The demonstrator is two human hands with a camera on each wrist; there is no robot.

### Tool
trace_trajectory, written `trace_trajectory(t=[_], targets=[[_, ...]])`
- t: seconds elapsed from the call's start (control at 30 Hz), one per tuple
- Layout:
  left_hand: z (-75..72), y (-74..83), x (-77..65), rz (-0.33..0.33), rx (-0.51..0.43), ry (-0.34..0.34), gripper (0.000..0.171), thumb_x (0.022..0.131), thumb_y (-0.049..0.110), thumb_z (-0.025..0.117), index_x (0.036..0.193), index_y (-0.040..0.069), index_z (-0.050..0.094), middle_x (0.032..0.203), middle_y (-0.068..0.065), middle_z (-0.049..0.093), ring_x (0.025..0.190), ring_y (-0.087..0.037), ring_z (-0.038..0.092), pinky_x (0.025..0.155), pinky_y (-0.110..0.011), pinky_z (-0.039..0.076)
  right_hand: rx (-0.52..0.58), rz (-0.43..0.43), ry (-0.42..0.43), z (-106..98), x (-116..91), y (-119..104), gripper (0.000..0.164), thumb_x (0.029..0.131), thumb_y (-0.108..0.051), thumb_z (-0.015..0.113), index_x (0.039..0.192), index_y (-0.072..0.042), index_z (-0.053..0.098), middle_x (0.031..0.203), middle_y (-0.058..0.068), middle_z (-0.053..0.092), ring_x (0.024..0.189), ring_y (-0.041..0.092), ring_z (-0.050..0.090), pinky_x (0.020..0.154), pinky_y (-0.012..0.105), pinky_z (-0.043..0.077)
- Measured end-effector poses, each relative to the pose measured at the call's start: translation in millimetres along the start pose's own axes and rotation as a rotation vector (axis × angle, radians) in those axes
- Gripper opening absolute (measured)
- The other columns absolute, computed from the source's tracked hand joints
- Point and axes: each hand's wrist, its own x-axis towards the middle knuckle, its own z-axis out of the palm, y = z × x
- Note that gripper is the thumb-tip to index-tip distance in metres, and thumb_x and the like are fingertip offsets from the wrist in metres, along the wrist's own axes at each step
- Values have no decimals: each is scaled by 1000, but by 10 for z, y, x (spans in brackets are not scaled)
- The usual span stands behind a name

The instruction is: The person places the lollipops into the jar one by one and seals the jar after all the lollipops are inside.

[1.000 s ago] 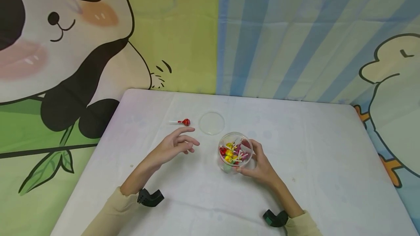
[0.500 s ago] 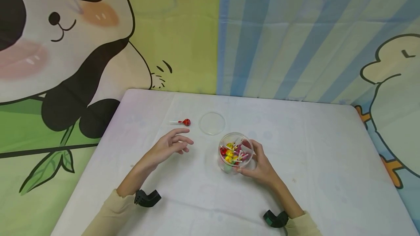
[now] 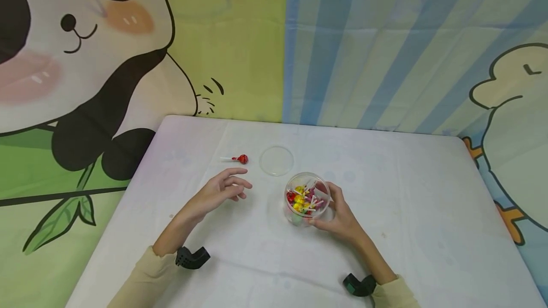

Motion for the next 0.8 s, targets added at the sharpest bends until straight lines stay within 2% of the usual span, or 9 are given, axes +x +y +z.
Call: trace_trajectory(t=[0.13, 0.27, 0.33, 0.4, 0.53, 0.67, 0.8], targets=[[-45, -18, 24, 7, 32, 24, 45, 98, 19, 56, 140, 11, 42, 125, -27, 61, 94, -23, 69, 83, -26, 55, -1, -13, 3, -11, 1, 5, 98, 66, -6, 86, 144, -5, 27, 145, 18, 45, 136, 36, 39, 98, 62, 44], [-118, -55, 61, 11, 130, 76, 46, 97, 19, 58, 139, 7, 44, 124, -24, 62, 100, -35, 67, 84, -28, 55, -1, -3, -2, -8, -2, 1, 97, 67, -6, 86, 143, -1, 27, 145, 20, 45, 137, 42, 36, 99, 63, 43], [-174, -92, 100, 12, 227, 128, 45, 97, 19, 58, 139, 6, 46, 122, -20, 63, 101, -36, 67, 84, -32, 55, 1, 4, -3, -6, 1, -10, 96, 68, -7, 85, 143, 1, 27, 145, 20, 45, 137, 43, 36, 99, 63, 43], [-245, -139, 152, 6, 371, 207, 43, 97, 20, 58, 137, 7, 48, 121, -17, 64, 102, -32, 66, 84, -38, 54, 3, 10, -5, -4, 6, -23, 95, 68, -8, 85, 142, 1, 27, 146, 20, 44, 137, 42, 36, 99, 63, 43], [-404, -236, 267, -71, 613, 350, 44, 97, 24, 57, 138, 10, 47, 126, -12, 60, 111, -30, 61, 89, -47, 50, -1, 19, -4, -8, 7, -33, 95, 68, -9, 85, 142, 2, 27, 146, 19, 42, 137, 41, 37, 99, 62, 44], [-536, -331, 404, -134, 635, 354, 51, 96, 24, 58, 141, 8, 41, 133, -16, 53, 119, -33, 55, 94, -51, 46, -8, 25, -1, -12, -2, -30, 95, 68, -8, 85, 142, 2, 27, 146, 20, 42, 137, 43, 36, 98, 63, 44], [-606, -393, 501, -165, 591, 328, 54, 96, 23, 59, 143, 7, 39, 135, -18, 52, 121, -34, 55, 97, -51, 47, -11, 28, -4, -8, -5, -40, 95, 68, -9, 85, 142, 1, 27, 146, 20, 42, 138, 43, 36, 98, 63, 44]])
